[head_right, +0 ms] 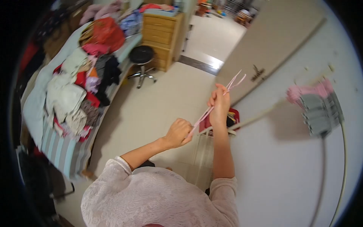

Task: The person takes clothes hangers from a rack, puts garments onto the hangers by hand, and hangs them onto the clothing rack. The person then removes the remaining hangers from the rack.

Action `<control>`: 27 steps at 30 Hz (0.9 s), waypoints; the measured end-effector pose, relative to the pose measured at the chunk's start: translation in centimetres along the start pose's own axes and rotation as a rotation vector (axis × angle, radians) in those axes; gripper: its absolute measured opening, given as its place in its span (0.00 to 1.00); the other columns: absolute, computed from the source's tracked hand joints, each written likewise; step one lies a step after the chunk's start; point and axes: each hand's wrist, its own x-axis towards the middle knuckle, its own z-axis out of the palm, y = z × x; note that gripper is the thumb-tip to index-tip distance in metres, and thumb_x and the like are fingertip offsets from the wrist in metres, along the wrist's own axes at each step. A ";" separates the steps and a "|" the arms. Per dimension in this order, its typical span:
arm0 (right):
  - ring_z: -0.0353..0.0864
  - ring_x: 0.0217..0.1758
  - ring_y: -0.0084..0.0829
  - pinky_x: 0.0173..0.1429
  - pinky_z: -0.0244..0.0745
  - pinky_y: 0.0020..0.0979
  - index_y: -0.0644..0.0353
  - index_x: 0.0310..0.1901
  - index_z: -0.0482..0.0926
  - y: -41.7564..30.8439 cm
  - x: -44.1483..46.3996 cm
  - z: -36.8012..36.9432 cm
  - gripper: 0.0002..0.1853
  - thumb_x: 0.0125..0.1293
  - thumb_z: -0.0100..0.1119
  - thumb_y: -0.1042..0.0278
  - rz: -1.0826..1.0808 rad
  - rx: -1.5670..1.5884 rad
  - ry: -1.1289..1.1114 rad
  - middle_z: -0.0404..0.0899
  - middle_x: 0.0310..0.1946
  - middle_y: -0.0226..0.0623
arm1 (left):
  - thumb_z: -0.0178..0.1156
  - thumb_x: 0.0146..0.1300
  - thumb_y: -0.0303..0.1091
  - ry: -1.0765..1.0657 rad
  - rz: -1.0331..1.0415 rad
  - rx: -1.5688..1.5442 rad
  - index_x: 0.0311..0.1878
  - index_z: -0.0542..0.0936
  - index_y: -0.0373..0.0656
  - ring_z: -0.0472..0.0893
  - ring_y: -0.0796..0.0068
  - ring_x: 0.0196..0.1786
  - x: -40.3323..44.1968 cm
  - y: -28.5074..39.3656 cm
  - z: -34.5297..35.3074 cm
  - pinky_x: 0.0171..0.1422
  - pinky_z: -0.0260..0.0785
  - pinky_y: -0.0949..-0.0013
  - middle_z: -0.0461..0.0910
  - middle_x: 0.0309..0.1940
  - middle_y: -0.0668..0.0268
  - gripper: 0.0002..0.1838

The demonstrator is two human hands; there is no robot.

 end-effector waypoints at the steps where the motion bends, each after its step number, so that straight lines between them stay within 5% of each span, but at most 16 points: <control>1: 0.55 0.16 0.14 0.18 0.52 0.19 0.61 0.46 0.68 0.7 0.1 0.7 0.13 0.74 0.44 0.59 0.038 0.003 -0.079 0.61 0.20 0.24 | 0.60 0.53 0.30 -0.069 -0.034 -0.044 0.32 0.70 0.42 0.71 0.59 0.37 -0.9 -0.4 -0.9 0.46 0.64 0.58 0.72 0.32 0.61 0.08; 11: 0.47 0.12 0.10 0.14 0.43 0.16 0.63 0.38 0.72 8.6 -1.0 16.9 0.26 0.76 0.33 0.47 0.234 -0.183 -0.515 0.53 0.14 0.18 | 0.56 0.58 0.26 0.119 -0.215 0.098 0.33 0.72 0.40 0.73 0.60 0.38 -5.7 -6.4 -16.1 0.47 0.65 0.60 0.73 0.32 0.62 0.03; 27: 0.51 0.12 0.11 0.15 0.45 0.18 0.65 0.51 0.76 25.1 -7.2 46.0 0.29 0.74 0.38 0.44 0.260 -0.305 -0.928 0.56 0.13 0.17 | 0.55 0.61 0.28 0.406 -0.588 0.476 0.33 0.73 0.38 0.74 0.57 0.36 -18.4 -13.1 -42.6 0.43 0.65 0.59 0.73 0.30 0.59 0.04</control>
